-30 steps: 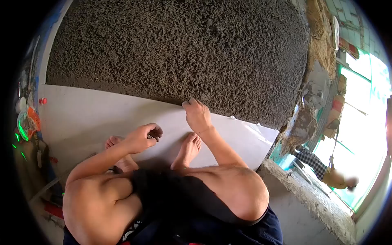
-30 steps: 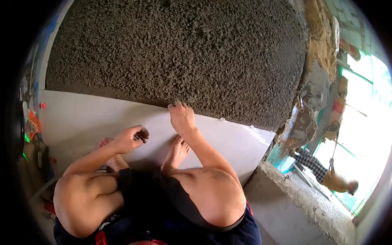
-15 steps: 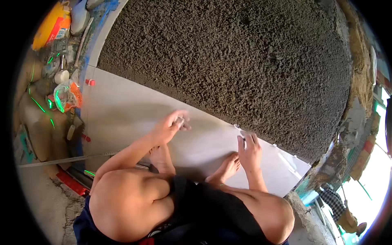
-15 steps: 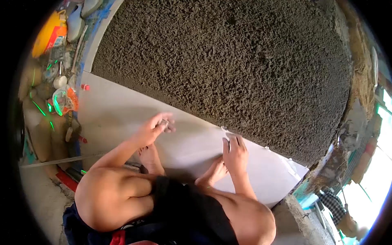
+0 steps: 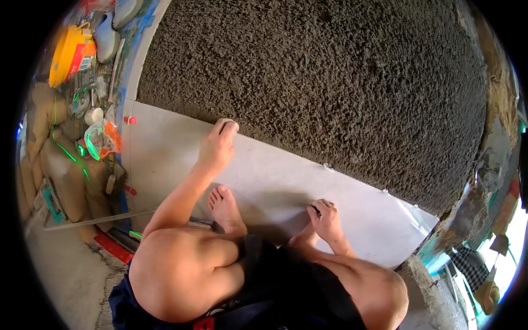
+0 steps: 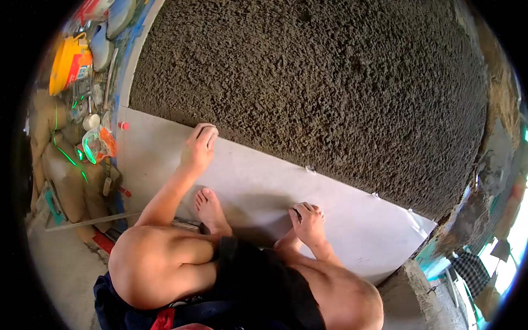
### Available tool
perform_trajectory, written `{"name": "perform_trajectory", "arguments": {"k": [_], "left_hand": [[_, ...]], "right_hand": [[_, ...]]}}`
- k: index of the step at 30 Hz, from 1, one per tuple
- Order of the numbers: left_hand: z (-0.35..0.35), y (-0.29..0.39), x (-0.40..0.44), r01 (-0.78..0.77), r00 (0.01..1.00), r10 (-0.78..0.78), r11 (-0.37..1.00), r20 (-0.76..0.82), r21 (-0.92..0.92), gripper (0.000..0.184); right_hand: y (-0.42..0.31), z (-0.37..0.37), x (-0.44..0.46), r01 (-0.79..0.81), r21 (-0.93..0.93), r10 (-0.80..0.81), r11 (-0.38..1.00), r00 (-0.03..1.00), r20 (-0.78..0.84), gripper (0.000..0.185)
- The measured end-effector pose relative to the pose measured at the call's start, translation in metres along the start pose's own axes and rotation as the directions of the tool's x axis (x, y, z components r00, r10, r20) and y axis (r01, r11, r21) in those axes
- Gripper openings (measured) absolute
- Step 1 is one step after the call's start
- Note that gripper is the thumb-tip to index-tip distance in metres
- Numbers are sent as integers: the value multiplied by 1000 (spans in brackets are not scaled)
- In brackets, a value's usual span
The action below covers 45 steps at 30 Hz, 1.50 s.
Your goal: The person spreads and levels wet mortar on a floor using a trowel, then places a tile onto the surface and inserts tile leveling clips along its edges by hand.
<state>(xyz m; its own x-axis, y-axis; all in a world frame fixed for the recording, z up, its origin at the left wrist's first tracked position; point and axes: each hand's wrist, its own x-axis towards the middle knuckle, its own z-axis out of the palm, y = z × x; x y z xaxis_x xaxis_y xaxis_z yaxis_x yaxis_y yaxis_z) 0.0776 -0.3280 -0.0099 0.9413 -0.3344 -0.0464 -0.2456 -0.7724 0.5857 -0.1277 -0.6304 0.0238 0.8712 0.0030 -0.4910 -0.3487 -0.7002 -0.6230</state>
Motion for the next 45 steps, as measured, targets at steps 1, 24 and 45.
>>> {"name": "perform_trajectory", "arguments": {"k": [1,24,45], "left_hand": [[0,-1,-1,-69,997,69,997,-15,24,33],[-4,3,27,-268,932,201,943,301,199,12],[-1,22,22,-90,964,30,971,264,220,27]], "right_hand": [[2,1,-1,20,-30,-20,999,1000,-12,12],[9,-2,14,-72,78,66,994,995,79,13],[7,-31,28,30,128,-43,991,994,102,9]]}}
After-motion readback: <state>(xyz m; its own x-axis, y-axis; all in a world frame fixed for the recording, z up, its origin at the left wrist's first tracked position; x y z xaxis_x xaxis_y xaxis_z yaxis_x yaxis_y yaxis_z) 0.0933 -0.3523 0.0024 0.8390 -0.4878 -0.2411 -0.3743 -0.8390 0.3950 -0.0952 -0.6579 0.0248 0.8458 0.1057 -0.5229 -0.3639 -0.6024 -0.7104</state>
